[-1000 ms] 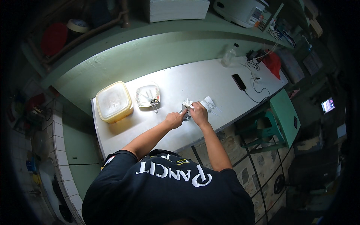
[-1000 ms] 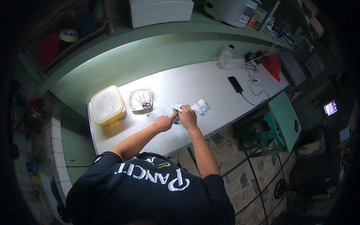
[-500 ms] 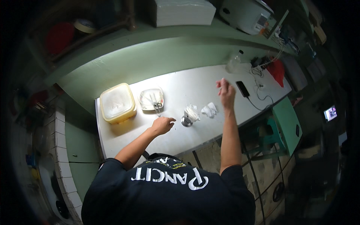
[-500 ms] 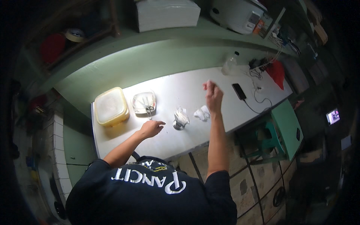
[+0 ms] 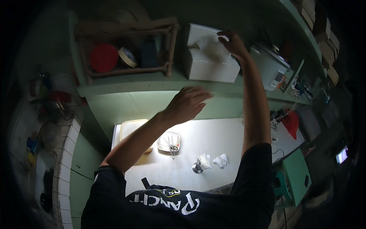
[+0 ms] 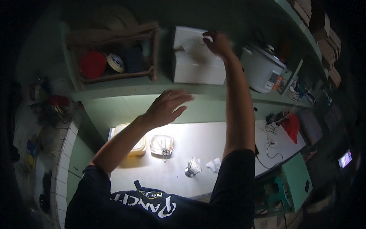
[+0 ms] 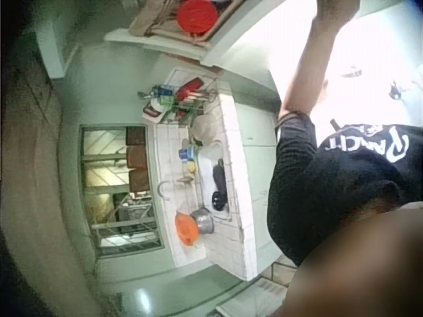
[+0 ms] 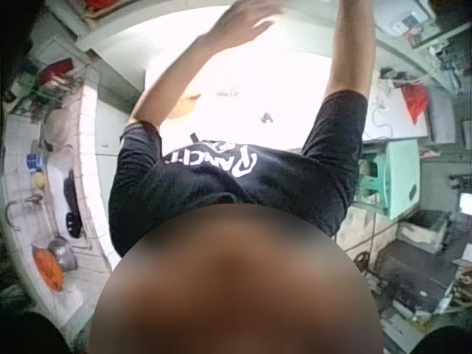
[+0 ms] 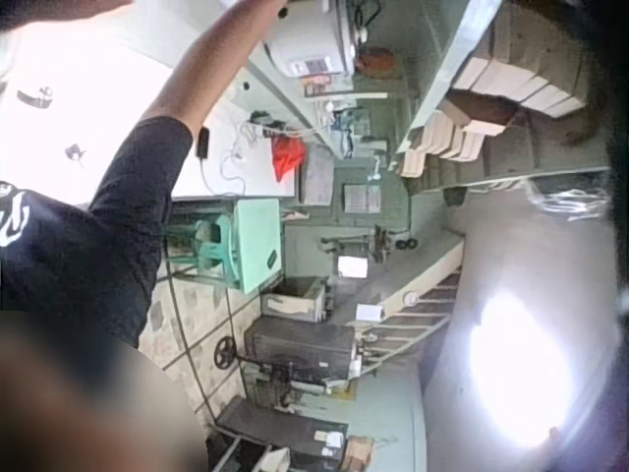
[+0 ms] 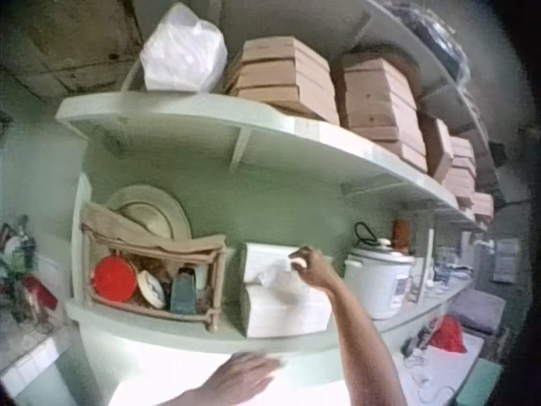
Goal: The person folds and places paper towels on a countertop, then retrieves a bowl of shrimp from a refrigerator. They use chopsticks to transfer shrimp into two food boxes containing noodles and vegetables, and add cooked meat from a container into the same boxes.
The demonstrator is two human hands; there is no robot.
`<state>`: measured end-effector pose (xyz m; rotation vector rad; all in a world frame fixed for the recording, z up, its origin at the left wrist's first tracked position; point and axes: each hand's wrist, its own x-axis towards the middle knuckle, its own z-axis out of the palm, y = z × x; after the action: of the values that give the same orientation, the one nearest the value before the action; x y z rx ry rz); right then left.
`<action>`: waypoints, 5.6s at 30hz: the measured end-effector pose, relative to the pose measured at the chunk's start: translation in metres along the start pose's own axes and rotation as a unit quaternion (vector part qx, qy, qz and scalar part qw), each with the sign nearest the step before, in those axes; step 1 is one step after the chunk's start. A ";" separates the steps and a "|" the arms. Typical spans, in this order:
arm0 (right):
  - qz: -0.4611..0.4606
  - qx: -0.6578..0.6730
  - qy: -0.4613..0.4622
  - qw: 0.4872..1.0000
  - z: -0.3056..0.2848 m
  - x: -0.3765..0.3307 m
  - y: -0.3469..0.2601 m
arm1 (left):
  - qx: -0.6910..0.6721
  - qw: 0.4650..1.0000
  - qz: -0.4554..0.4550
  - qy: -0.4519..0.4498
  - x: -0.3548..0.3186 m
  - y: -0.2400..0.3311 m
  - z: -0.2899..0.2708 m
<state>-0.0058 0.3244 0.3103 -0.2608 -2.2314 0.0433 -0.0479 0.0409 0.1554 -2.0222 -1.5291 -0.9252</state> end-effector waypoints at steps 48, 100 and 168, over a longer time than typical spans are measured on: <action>0.448 0.557 0.174 0.677 -0.020 -0.432 -0.168 | -0.728 0.527 -0.435 0.054 -0.119 0.054 0.077; 0.318 0.162 -0.049 0.933 -0.083 -0.362 -0.148 | -0.436 0.815 -0.210 -0.318 -0.092 0.065 0.083; 0.502 0.537 0.025 0.677 -0.002 -0.436 -0.146 | -0.572 0.688 -0.401 -0.196 -0.128 0.061 0.093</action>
<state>0.2341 0.0928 -0.0069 -0.7431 -1.3738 1.8210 0.0117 0.0022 0.0014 -2.3123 -2.5696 -2.4039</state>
